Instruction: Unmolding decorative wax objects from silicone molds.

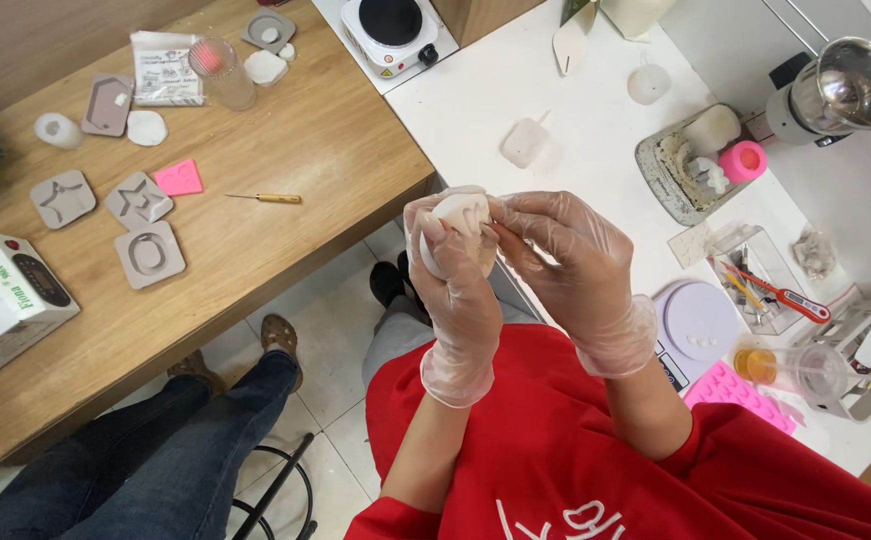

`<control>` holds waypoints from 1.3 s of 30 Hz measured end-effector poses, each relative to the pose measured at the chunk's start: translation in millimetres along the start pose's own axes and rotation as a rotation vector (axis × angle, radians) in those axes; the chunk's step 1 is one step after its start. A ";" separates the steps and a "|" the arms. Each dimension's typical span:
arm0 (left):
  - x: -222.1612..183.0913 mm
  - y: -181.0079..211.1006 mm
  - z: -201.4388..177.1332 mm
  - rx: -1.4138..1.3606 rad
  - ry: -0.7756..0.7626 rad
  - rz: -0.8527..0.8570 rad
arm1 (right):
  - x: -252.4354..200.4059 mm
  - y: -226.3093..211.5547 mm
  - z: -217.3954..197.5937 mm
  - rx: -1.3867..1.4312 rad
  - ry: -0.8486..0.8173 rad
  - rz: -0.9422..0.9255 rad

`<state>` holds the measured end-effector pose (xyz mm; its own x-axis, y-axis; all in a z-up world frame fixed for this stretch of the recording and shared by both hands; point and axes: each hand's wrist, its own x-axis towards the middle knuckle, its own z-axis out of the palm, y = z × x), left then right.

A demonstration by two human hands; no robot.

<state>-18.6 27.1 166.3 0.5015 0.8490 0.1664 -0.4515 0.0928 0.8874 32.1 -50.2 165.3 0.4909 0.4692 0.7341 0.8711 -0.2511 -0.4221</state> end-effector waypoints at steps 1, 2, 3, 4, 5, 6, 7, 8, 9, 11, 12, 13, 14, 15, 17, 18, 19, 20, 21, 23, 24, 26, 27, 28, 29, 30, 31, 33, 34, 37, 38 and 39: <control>0.9 1.9 -2.0 -0.002 0.002 0.001 | 1.3 -2.0 0.2 0.000 -0.001 -0.003; 1.0 3.5 -4.6 0.024 -0.011 0.008 | 1.6 -4.2 0.5 -0.006 0.007 -0.033; 1.0 5.0 -7.1 0.050 -0.025 0.015 | 1.8 -6.3 0.7 -0.011 0.016 -0.063; 1.6 6.8 -7.9 0.050 -0.024 0.014 | 2.0 -7.3 1.0 -0.011 0.015 -0.062; 2.1 8.5 -8.4 0.076 -0.030 0.020 | 2.3 -8.1 1.1 -0.014 0.019 -0.081; 3.0 10.0 -8.5 0.101 -0.036 0.026 | 3.0 -8.5 1.2 -0.017 0.024 -0.099; 2.2 10.8 -8.1 0.100 -0.036 0.025 | 2.4 -8.6 1.2 -0.018 0.023 -0.099; 1.6 11.5 -7.4 0.106 -0.029 0.008 | 2.2 -8.2 1.2 -0.012 0.020 -0.103; 1.0 12.2 -6.8 0.111 -0.022 -0.010 | 1.9 -7.8 1.3 -0.007 0.016 -0.106; -0.6 13.8 -6.1 0.092 -0.008 -0.036 | 4.0 -11.5 -0.6 0.019 -0.006 -0.086; -1.2 14.4 -5.0 0.073 0.004 -0.060 | 5.2 -12.7 -1.8 0.043 -0.026 -0.065; -0.2 14.5 -6.1 0.074 0.005 -0.062 | 6.4 -15.8 -1.1 0.043 -0.027 -0.064; 0.5 14.6 -7.6 0.064 -0.010 -0.108 | 7.1 -19.2 -0.3 0.066 -0.018 0.033; 1.2 14.8 -8.9 0.055 -0.024 -0.154 | 7.8 -22.6 0.4 0.089 -0.009 0.131; -1.7 -2.2 -15.8 0.003 -0.050 -0.186 | -0.6 -21.7 7.1 0.219 0.017 0.339; -2.1 -10.9 -18.7 -0.050 -0.075 -0.214 | -3.8 -20.5 10.8 0.351 0.041 0.544; -0.5 -17.8 -22.5 -0.050 -0.077 -0.212 | 0.3 -24.1 8.2 0.351 0.044 0.543; 0.0 -24.6 -26.6 0.004 -0.113 -0.243 | 3.7 -28.3 5.1 0.432 0.038 0.678; 0.4 -31.5 -30.8 0.059 -0.149 -0.273 | 7.0 -32.3 2.0 0.512 0.032 0.814; -0.2 -29.1 -30.5 -0.009 -0.181 -0.258 | 2.9 -23.5 1.7 0.547 0.026 0.825; 0.0 -27.5 -31.0 -0.078 -0.210 -0.239 | 1.3 -19.5 2.2 0.585 0.019 0.832; 5.3 -9.4 -33.3 0.003 -0.234 -0.252 | 3.6 -15.8 3.8 0.547 0.020 0.820; 8.1 -0.6 -34.1 0.080 -0.262 -0.264 | 4.9 -13.6 4.5 0.506 0.026 0.805; 13.5 -2.1 -39.6 0.083 -0.260 -0.266 | 6.1 -11.0 2.5 0.507 0.023 0.807; 18.6 -3.5 -45.1 0.180 -0.334 -0.282 | 7.3 -8.3 0.4 0.499 -0.004 0.804; 23.6 -4.4 -50.9 0.279 -0.406 -0.298 | 8.4 -5.9 -1.7 0.491 -0.033 0.800; 23.2 -3.3 -49.1 0.283 -0.403 -0.301 | 8.2 -8.5 -1.2 0.494 -0.036 0.803; 24.3 -1.7 -45.9 0.393 -0.509 -0.309 | 8.9 -13.2 1.2 0.479 -0.084 0.799; 23.4 1.4 -43.9 0.394 -0.509 -0.310 | 6.5 -13.5 2.1 0.479 -0.085 0.801; 19.1 5.7 -37.5 0.390 -0.459 -0.284 | 4.4 -14.9 2.6 0.469 -0.077 0.832; 16.4 4.4 -36.7 0.364 -0.429 -0.303 | 6.8 -16.9 2.3 0.504 -0.078 0.872; 13.7 3.4 -36.2 0.338 -0.398 -0.322 | 9.2 -19.2 2.0 0.539 -0.080 0.913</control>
<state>-40.0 57.8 156.0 0.8405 0.5401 -0.0425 -0.0051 0.0864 0.9963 19.8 -39.4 179.1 0.9362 0.3513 -0.0082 0.0428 -0.1370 -0.9897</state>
